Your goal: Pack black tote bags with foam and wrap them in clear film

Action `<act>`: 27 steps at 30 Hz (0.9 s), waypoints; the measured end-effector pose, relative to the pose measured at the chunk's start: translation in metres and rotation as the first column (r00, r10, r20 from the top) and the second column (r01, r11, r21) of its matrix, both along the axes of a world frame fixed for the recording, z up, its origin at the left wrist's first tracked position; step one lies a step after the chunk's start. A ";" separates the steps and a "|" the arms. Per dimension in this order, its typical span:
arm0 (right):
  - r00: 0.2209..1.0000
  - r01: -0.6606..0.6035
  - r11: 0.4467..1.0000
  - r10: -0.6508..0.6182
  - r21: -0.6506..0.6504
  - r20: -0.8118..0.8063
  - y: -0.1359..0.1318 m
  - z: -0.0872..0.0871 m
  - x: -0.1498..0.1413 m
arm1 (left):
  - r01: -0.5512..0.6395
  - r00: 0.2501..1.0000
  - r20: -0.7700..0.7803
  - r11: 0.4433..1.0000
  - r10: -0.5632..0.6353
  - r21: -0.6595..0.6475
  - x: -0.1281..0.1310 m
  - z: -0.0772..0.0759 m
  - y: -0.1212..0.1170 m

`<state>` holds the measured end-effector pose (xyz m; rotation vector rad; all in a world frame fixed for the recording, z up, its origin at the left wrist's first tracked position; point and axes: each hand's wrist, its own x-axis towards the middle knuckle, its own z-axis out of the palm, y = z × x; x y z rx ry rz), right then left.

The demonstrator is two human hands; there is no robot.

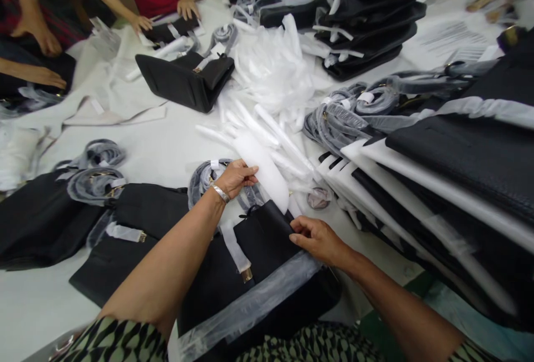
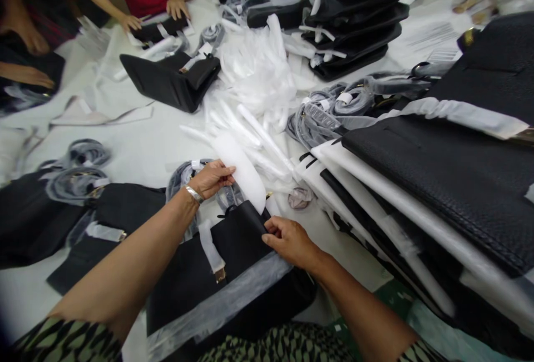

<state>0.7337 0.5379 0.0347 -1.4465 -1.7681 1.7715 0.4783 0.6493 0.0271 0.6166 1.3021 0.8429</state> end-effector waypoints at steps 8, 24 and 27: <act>0.998 -0.053 0.998 0.055 0.036 -0.041 0.004 0.003 -0.003 | 0.053 0.999 0.007 0.993 -0.054 0.104 0.013 0.006 -0.002; 0.933 0.048 0.797 -0.251 0.602 0.258 0.049 0.016 -0.021 | -0.184 0.889 -0.371 0.953 0.267 0.242 0.058 0.051 -0.008; 0.864 -0.204 0.710 -0.193 0.674 0.464 0.062 0.030 -0.039 | -0.146 0.881 -0.396 0.944 0.261 0.297 0.075 0.064 -0.015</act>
